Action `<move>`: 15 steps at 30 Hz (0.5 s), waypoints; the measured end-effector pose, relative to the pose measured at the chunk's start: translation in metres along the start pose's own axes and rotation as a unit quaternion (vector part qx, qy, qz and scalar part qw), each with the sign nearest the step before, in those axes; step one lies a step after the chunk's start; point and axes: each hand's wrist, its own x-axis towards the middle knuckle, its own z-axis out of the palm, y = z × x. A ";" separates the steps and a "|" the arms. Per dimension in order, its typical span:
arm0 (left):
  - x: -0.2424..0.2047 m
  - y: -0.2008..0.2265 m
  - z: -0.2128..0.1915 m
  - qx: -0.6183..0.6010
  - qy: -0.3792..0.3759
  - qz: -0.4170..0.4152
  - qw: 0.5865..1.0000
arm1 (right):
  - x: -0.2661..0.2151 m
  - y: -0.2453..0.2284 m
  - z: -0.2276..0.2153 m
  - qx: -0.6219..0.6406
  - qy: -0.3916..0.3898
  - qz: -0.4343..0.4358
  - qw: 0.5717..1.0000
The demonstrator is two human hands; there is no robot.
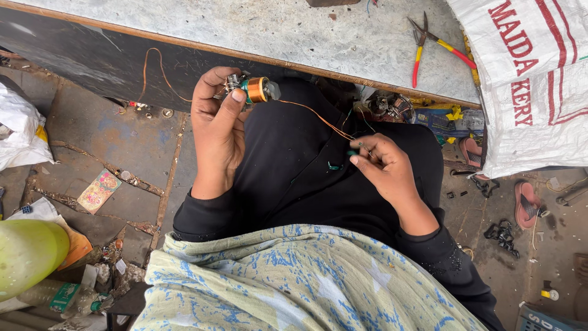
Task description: The person sits on the floor and uses pliers to strip and cut wires on a small electronic component. They then wrap the wires around a cylindrical part and secure them with tape.
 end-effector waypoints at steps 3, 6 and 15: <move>0.002 -0.002 -0.001 -0.017 0.022 0.013 1.000 | 0.003 -0.013 -0.008 0.016 -0.017 0.034 0.999; 0.006 0.000 -0.011 -0.064 0.060 0.063 0.994 | 0.003 -0.019 -0.024 -0.010 0.008 -0.037 0.999; 0.029 0.043 -0.107 -0.109 0.128 0.175 0.970 | -0.015 -0.017 -0.105 -0.300 0.111 -0.082 0.944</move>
